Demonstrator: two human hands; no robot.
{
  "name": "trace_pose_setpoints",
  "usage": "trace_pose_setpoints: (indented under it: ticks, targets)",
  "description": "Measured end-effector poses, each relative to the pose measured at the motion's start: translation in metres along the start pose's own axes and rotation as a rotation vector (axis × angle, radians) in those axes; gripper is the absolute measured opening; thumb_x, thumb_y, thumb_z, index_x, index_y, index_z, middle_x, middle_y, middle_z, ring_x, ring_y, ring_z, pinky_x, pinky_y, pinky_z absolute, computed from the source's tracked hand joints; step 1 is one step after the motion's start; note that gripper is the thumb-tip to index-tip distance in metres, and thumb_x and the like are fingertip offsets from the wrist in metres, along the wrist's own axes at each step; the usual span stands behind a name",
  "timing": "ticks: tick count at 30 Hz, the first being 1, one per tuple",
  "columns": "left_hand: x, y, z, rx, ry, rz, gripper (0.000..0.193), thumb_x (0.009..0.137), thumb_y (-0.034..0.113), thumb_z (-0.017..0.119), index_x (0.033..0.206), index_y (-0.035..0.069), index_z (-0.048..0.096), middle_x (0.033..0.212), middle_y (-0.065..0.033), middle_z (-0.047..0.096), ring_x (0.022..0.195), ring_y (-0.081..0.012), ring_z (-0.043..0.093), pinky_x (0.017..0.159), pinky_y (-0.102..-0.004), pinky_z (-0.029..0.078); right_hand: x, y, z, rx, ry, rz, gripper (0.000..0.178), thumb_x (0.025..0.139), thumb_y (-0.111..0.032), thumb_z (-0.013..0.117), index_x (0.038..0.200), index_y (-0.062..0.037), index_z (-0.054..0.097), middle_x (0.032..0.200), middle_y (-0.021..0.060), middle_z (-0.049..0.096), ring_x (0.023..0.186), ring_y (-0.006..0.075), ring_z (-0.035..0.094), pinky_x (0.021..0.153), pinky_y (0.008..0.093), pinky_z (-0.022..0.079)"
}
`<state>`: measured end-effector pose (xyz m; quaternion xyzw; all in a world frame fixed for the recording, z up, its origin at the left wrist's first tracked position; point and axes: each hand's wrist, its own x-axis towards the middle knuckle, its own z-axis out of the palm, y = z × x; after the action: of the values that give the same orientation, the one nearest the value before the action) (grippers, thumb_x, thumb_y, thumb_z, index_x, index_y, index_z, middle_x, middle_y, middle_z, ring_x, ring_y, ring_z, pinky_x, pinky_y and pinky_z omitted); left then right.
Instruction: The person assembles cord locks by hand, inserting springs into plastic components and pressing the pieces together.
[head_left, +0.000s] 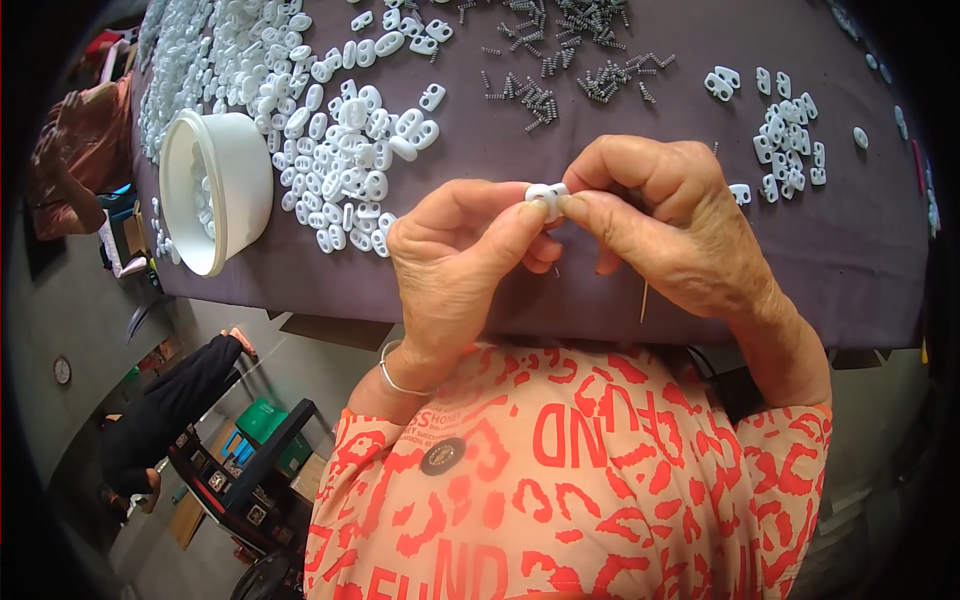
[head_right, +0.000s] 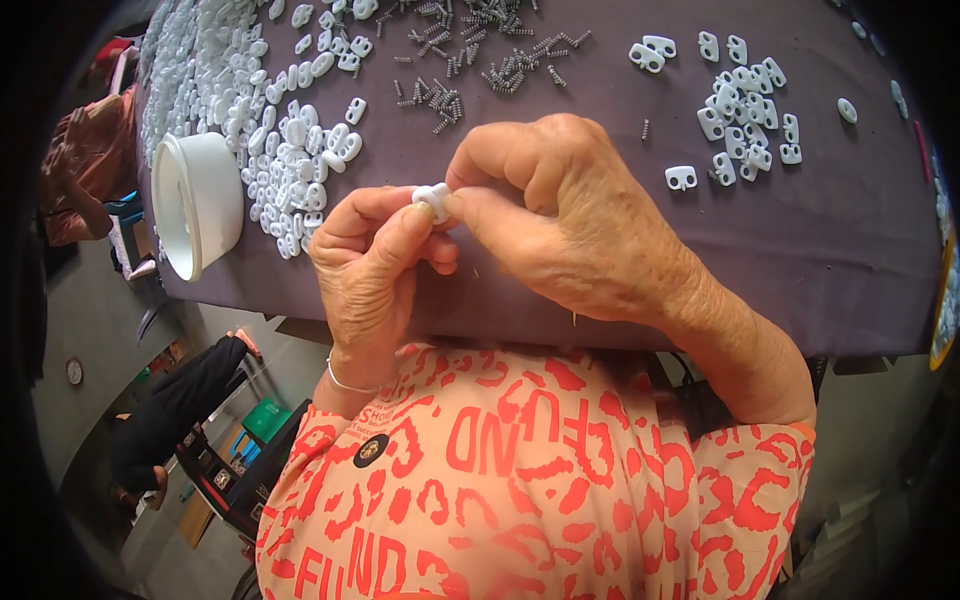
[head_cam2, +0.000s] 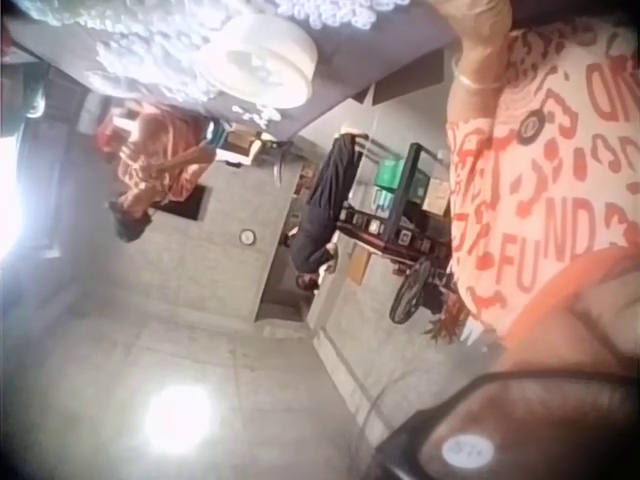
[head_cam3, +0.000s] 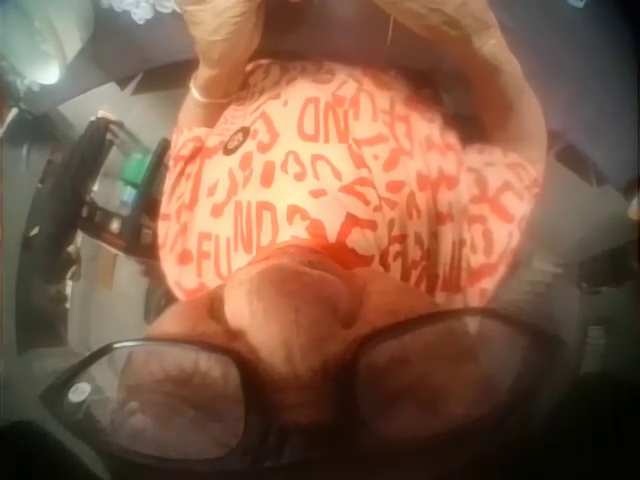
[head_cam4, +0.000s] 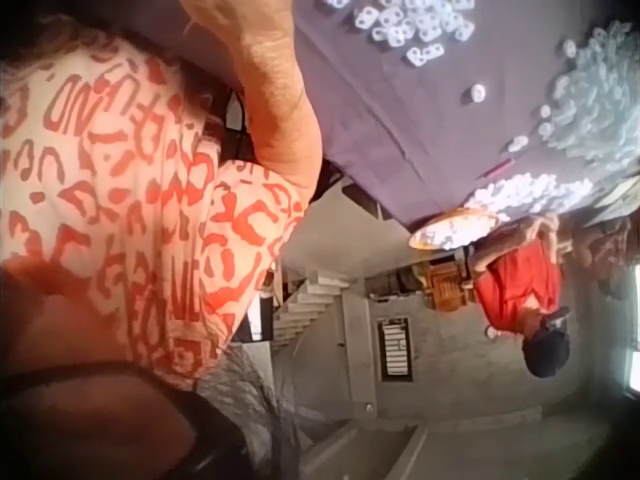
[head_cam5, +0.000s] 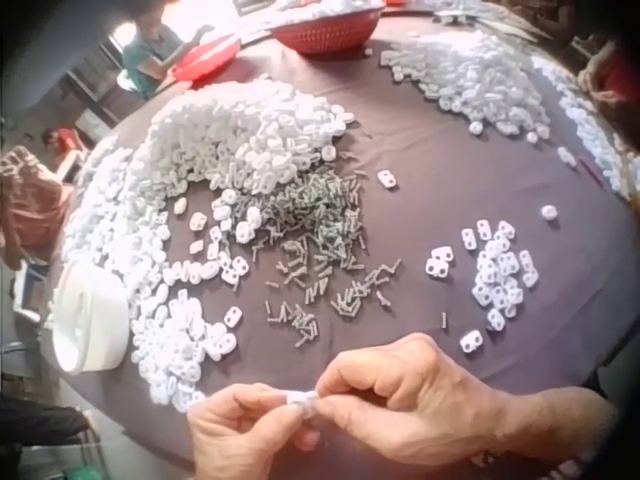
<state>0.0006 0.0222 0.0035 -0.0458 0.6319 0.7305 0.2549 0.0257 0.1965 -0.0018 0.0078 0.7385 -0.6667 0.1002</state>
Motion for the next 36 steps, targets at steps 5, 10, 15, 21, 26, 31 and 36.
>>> trace_pose_setpoints:
  ticks: [5, 10, 15, 21, 26, 31, 36]
  targets:
    - [0.003, 0.005, -0.006, 0.073, -0.02, -0.054, 0.01, 0.08, 0.003, 0.064, 0.089, -0.003, 0.063, 0.079, -0.0081, 0.065, 0.063, -0.0087, 0.06, 0.051, -0.0178, 0.049, 0.001, 0.003, 0.0, -0.031, -0.029, -0.005, 0.01, 0.084, -0.007, 0.057, 0.081, 0.0028, 0.058, 0.063, 0.0018, 0.056, 0.05, 0.0059, 0.053, 0.044, 0.0194, 0.041]
    - [0.003, 0.007, -0.006, 0.046, -0.042, -0.081, 0.011, 0.08, 0.003, 0.064, 0.09, -0.002, 0.063, 0.079, -0.0076, 0.065, 0.062, -0.0093, 0.06, 0.048, -0.0173, 0.046, 0.001, 0.001, 0.001, 0.025, -0.014, 0.042, 0.012, 0.084, -0.008, 0.058, 0.08, 0.0034, 0.058, 0.062, 0.0014, 0.055, 0.05, 0.0059, 0.053, 0.044, 0.0191, 0.04]
    - [0.003, 0.015, -0.006, 0.098, -0.081, -0.093, 0.012, 0.08, 0.003, 0.064, 0.092, -0.002, 0.063, 0.082, -0.0091, 0.065, 0.066, -0.0115, 0.062, 0.05, -0.0179, 0.048, 0.0, -0.002, -0.001, 0.023, -0.019, 0.035, 0.012, 0.084, -0.008, 0.058, 0.08, 0.0032, 0.058, 0.062, 0.0016, 0.056, 0.05, 0.0058, 0.052, 0.043, 0.019, 0.04]
    - [0.001, 0.014, -0.002, 0.146, -0.064, -0.08, 0.014, 0.081, 0.004, 0.064, 0.094, -0.002, 0.063, 0.083, -0.0097, 0.066, 0.068, -0.0127, 0.064, 0.054, -0.0186, 0.05, -0.001, -0.002, -0.002, -0.057, -0.014, -0.019, 0.011, 0.084, -0.007, 0.057, 0.079, 0.0027, 0.058, 0.061, 0.0023, 0.056, 0.049, 0.0057, 0.051, 0.043, 0.0197, 0.039]
    - [-0.002, 0.004, -0.004, 0.216, -0.04, 0.029, 0.014, 0.081, 0.003, 0.064, 0.094, -0.002, 0.063, 0.083, -0.0086, 0.066, 0.068, -0.0112, 0.063, 0.055, -0.0189, 0.051, 0.0, 0.002, 0.0, -0.121, -0.01, -0.09, 0.01, 0.083, -0.006, 0.056, 0.08, 0.0028, 0.058, 0.061, 0.0025, 0.055, 0.048, 0.006, 0.051, 0.043, 0.0201, 0.04]
    - [-0.001, -0.003, -0.006, 0.227, -0.061, 0.143, 0.014, 0.08, -0.001, 0.063, 0.094, -0.003, 0.063, 0.083, -0.0074, 0.065, 0.07, -0.0092, 0.062, 0.059, -0.0193, 0.053, 0.0, 0.004, 0.0, -0.119, -0.023, -0.1, 0.01, 0.083, -0.006, 0.057, 0.079, 0.0026, 0.057, 0.061, 0.0024, 0.055, 0.048, 0.006, 0.052, 0.043, 0.0197, 0.041]
    - [-0.001, -0.005, -0.005, 0.185, -0.064, 0.138, 0.013, 0.081, -0.001, 0.062, 0.094, -0.003, 0.062, 0.083, -0.0074, 0.065, 0.073, -0.0099, 0.062, 0.061, -0.0205, 0.054, 0.001, 0.006, 0.001, -0.117, -0.05, -0.086, 0.009, 0.083, -0.005, 0.057, 0.078, 0.0026, 0.057, 0.061, 0.0027, 0.055, 0.048, 0.0063, 0.053, 0.043, 0.0204, 0.041]
